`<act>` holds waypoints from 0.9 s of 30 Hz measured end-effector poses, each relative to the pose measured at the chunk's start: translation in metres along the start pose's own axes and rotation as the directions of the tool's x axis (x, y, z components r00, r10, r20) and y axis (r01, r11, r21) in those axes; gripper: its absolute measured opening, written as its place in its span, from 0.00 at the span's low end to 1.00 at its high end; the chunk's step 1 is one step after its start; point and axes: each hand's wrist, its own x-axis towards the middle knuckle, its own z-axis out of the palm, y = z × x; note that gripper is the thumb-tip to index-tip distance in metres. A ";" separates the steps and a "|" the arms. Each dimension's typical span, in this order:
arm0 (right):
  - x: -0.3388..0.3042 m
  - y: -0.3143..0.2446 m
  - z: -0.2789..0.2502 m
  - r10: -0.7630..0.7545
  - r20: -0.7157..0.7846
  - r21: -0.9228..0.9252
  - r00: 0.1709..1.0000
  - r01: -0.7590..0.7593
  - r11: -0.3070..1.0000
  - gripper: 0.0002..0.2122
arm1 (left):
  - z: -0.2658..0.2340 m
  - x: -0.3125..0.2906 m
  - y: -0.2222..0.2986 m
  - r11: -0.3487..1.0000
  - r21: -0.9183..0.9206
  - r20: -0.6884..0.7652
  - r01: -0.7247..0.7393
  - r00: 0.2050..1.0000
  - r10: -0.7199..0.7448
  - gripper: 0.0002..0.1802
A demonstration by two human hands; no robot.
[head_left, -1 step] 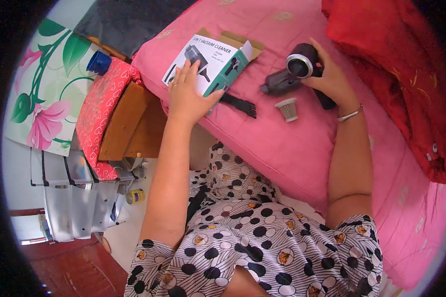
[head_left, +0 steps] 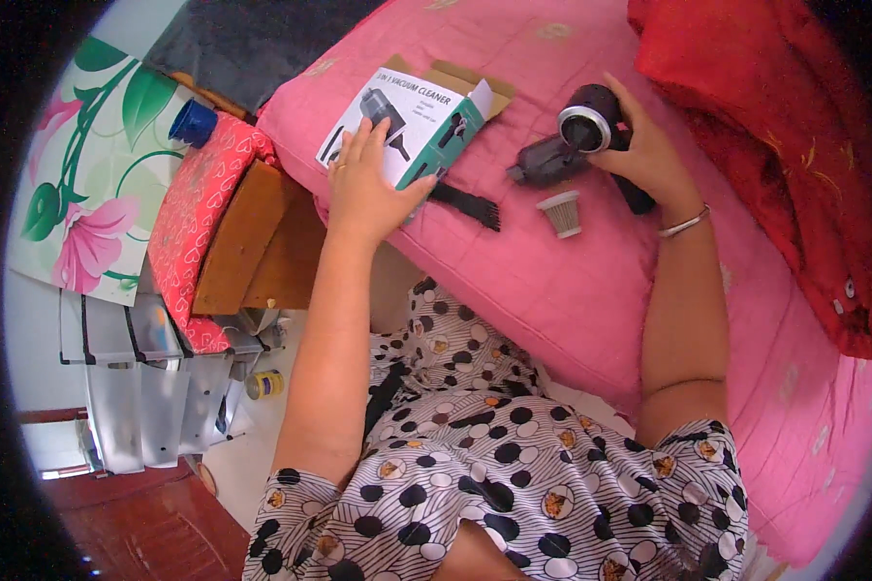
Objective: The person takes a handheld vacuum cleaner and its components out of a cardboard box, attaches various nozzles to the main unit, and examines a filter before placing the items back into the box.
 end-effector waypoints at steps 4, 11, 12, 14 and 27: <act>0.000 0.003 -0.003 -0.013 -0.016 -0.050 1.000 0.012 0.999 0.45 | 0.002 0.002 0.002 1.000 0.011 -0.006 0.004 1.000 -0.004 0.50; 0.000 -0.005 -0.007 -0.038 -0.023 -0.004 0.999 0.038 0.999 0.45 | 0.003 0.000 0.003 1.000 0.005 -0.019 -0.008 1.000 0.008 0.51; 0.000 -0.006 -0.008 -0.042 -0.015 0.013 0.999 0.042 0.999 0.44 | 0.003 0.000 0.003 1.000 0.003 -0.021 -0.009 1.000 0.009 0.51; 0.001 -0.003 -0.010 -0.024 0.001 0.019 1.000 0.024 1.000 0.44 | 0.001 0.001 0.004 1.000 0.010 -0.005 -0.007 1.000 0.007 0.51; 0.003 -0.002 -0.010 -0.034 0.068 0.045 0.997 0.031 0.998 0.44 | -0.002 0.004 0.005 1.000 0.028 0.050 0.004 0.999 -0.006 0.50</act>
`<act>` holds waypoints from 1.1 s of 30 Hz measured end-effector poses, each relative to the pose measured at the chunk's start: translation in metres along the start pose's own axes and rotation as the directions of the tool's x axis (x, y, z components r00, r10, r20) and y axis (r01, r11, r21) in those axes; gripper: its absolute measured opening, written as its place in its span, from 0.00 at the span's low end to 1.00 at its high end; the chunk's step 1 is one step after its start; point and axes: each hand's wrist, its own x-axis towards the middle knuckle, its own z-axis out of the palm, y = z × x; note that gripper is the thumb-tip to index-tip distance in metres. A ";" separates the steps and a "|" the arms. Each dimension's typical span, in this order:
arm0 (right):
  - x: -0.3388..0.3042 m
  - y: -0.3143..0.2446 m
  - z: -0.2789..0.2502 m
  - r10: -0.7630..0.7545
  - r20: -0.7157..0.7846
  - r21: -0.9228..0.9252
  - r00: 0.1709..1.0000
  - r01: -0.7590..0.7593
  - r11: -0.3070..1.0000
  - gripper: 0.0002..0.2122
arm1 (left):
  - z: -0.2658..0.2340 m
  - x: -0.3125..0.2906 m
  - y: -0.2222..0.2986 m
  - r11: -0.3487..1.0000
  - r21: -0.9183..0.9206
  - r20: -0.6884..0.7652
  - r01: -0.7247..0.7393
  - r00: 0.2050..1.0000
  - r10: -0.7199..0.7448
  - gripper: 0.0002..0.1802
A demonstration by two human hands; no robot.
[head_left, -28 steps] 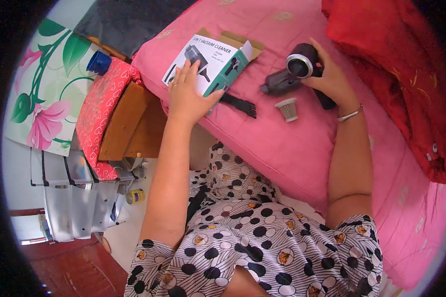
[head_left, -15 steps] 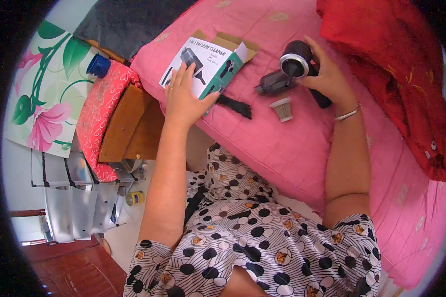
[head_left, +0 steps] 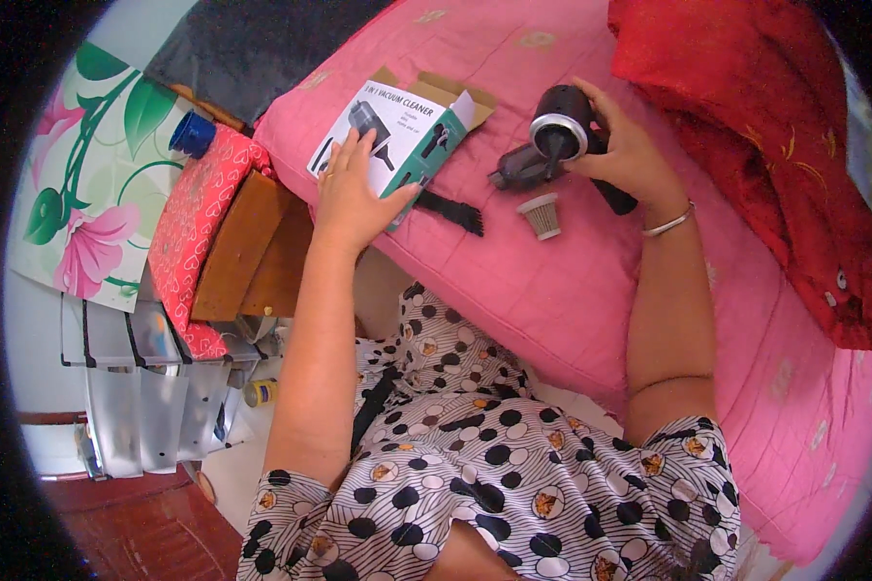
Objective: The person takes a handheld vacuum cleaner and its components out of a cardboard box, attaches various nozzles to the main unit, and examines a filter before placing the items back into the box.
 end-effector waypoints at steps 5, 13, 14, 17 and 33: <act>0.002 -0.006 0.005 0.016 0.030 0.020 0.999 -0.017 1.000 0.44 | -0.012 0.004 -0.012 0.995 -0.103 0.040 -0.015 0.999 0.019 0.47; -0.002 -0.034 0.019 0.049 0.043 0.035 0.998 -0.051 0.998 0.41 | -0.046 -0.001 -0.042 0.932 -0.358 0.072 0.053 0.997 -0.029 0.41; -0.002 -0.038 0.021 0.071 0.048 0.075 0.996 -0.075 0.994 0.41 | -0.052 -0.002 -0.042 0.904 -0.419 0.102 0.086 0.994 -0.047 0.40; -0.005 -0.050 0.027 0.084 0.071 0.129 0.994 -0.093 0.987 0.41 | -0.062 -0.003 -0.052 0.844 -0.520 0.138 0.132 0.988 -0.070 0.38; -0.007 -0.056 0.038 0.025 0.111 0.326 0.994 -0.060 0.944 0.41 | -0.069 -0.005 -0.067 0.742 -0.653 0.155 0.149 0.986 -0.062 0.36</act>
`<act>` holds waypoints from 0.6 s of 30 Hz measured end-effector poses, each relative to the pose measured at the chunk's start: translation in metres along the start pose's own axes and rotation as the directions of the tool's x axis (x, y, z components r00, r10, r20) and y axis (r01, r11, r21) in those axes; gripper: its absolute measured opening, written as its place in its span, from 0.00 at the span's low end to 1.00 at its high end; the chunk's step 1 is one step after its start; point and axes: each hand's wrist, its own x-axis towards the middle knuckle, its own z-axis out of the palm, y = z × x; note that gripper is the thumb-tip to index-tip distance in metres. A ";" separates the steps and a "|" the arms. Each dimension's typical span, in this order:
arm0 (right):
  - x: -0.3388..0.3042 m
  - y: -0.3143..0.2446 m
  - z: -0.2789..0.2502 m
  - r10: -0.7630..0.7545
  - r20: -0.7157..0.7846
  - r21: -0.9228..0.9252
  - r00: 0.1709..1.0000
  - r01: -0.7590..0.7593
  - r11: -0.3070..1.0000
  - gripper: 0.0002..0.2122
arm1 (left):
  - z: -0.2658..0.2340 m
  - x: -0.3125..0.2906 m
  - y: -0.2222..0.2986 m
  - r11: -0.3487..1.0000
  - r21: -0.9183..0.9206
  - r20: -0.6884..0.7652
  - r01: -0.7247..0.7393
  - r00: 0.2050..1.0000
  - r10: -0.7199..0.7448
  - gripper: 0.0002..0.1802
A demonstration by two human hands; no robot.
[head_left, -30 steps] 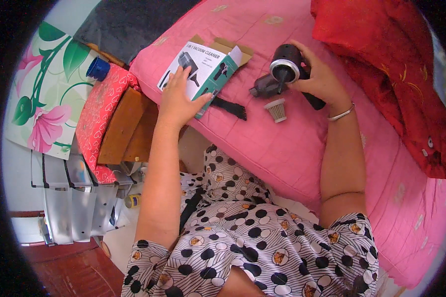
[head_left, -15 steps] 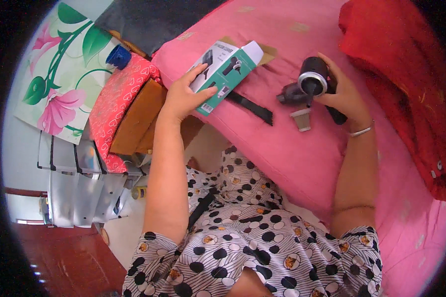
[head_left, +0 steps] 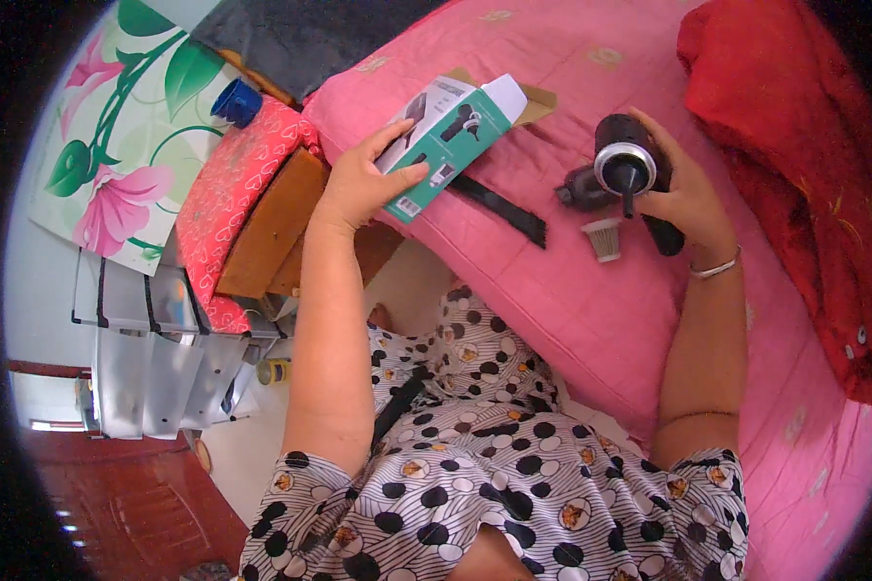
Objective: The person takes a handheld vacuum cleaner and its components out of a cardboard box, attaches various nozzles to the main unit, and examines a filter before placing the items back into the box.
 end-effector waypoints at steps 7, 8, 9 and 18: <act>-0.002 -0.001 -0.013 0.050 -0.001 -0.035 0.999 -0.050 0.998 0.41 | 0.014 0.006 0.009 0.994 0.106 0.010 0.006 1.000 -0.007 0.38; -0.001 -0.001 -0.014 0.066 0.011 -0.042 0.998 -0.066 0.997 0.41 | 0.018 0.006 0.013 0.983 0.184 0.004 0.010 1.000 -0.011 0.38; -0.001 0.000 -0.016 0.082 0.019 -0.051 0.996 -0.081 0.995 0.40 | 0.025 0.008 0.016 0.984 0.177 0.013 0.000 1.000 -0.003 0.38; -0.008 -0.011 -0.020 0.127 0.141 0.298 0.982 -0.164 0.940 0.33 | 0.070 0.019 0.049 0.814 0.530 0.022 -0.240 0.963 0.270 0.43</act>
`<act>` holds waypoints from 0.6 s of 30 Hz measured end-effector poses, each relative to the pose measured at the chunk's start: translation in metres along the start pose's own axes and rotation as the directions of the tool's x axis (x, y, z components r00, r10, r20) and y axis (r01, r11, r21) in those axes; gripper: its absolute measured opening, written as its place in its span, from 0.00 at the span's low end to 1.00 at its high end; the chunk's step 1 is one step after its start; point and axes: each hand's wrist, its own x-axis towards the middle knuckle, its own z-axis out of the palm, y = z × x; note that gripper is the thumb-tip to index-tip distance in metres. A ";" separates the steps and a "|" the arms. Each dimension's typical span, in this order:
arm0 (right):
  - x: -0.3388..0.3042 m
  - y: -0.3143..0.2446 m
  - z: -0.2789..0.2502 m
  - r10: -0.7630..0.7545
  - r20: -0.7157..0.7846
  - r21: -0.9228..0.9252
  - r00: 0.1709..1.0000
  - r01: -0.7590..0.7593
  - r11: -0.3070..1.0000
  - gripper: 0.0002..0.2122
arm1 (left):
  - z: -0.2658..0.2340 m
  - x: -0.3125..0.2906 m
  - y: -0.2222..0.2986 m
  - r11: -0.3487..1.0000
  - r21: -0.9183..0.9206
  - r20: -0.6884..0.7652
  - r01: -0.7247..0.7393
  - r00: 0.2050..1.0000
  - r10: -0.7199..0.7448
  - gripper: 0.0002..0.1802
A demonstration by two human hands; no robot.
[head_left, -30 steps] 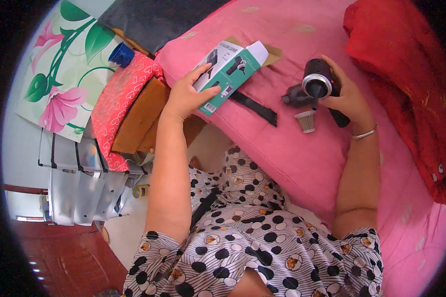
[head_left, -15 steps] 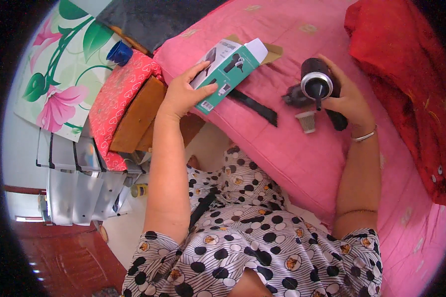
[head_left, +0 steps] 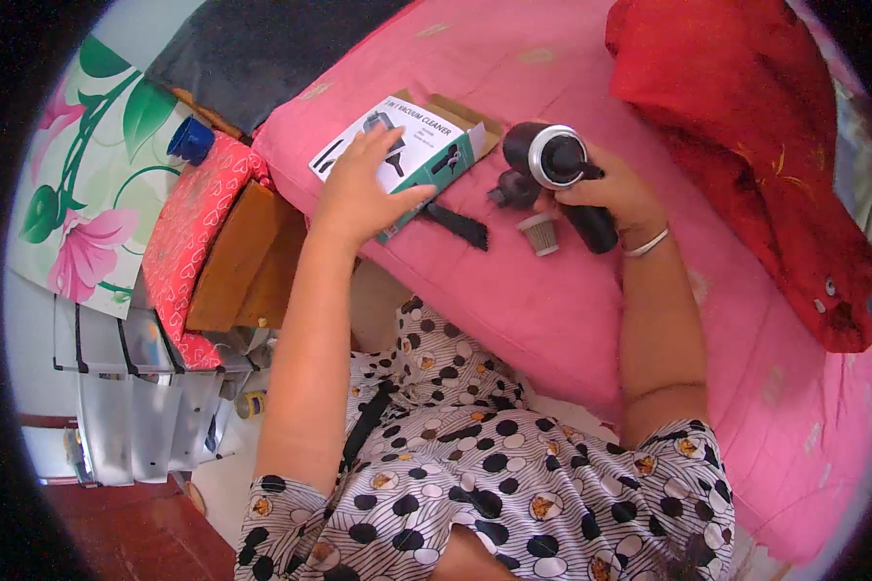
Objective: The person takes a handheld vacuum cleaner and its components out of a cardboard box, attaches various nozzles to the main unit, and examines a filter before placing the items back into the box.
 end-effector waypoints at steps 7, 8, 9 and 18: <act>-0.008 0.006 0.006 0.214 0.311 0.232 0.926 -0.292 0.928 0.22 | 0.018 0.005 0.070 0.856 -0.303 -0.061 -0.419 0.905 0.422 0.46; -0.009 0.003 0.012 0.182 0.335 0.256 0.924 -0.275 0.927 0.22 | 0.015 0.001 0.075 0.859 -0.404 0.032 -0.315 0.934 0.357 0.45; -0.010 0.001 0.011 0.201 0.363 0.305 0.910 -0.320 0.897 0.22 | 0.015 -0.002 0.079 0.847 -0.493 0.130 -0.201 0.945 0.300 0.44; 0.000 -0.019 0.017 -0.169 -0.006 -0.527 0.986 0.140 0.838 0.13 | 0.065 -0.026 0.080 0.946 -0.320 -0.250 -0.057 0.968 -0.026 0.33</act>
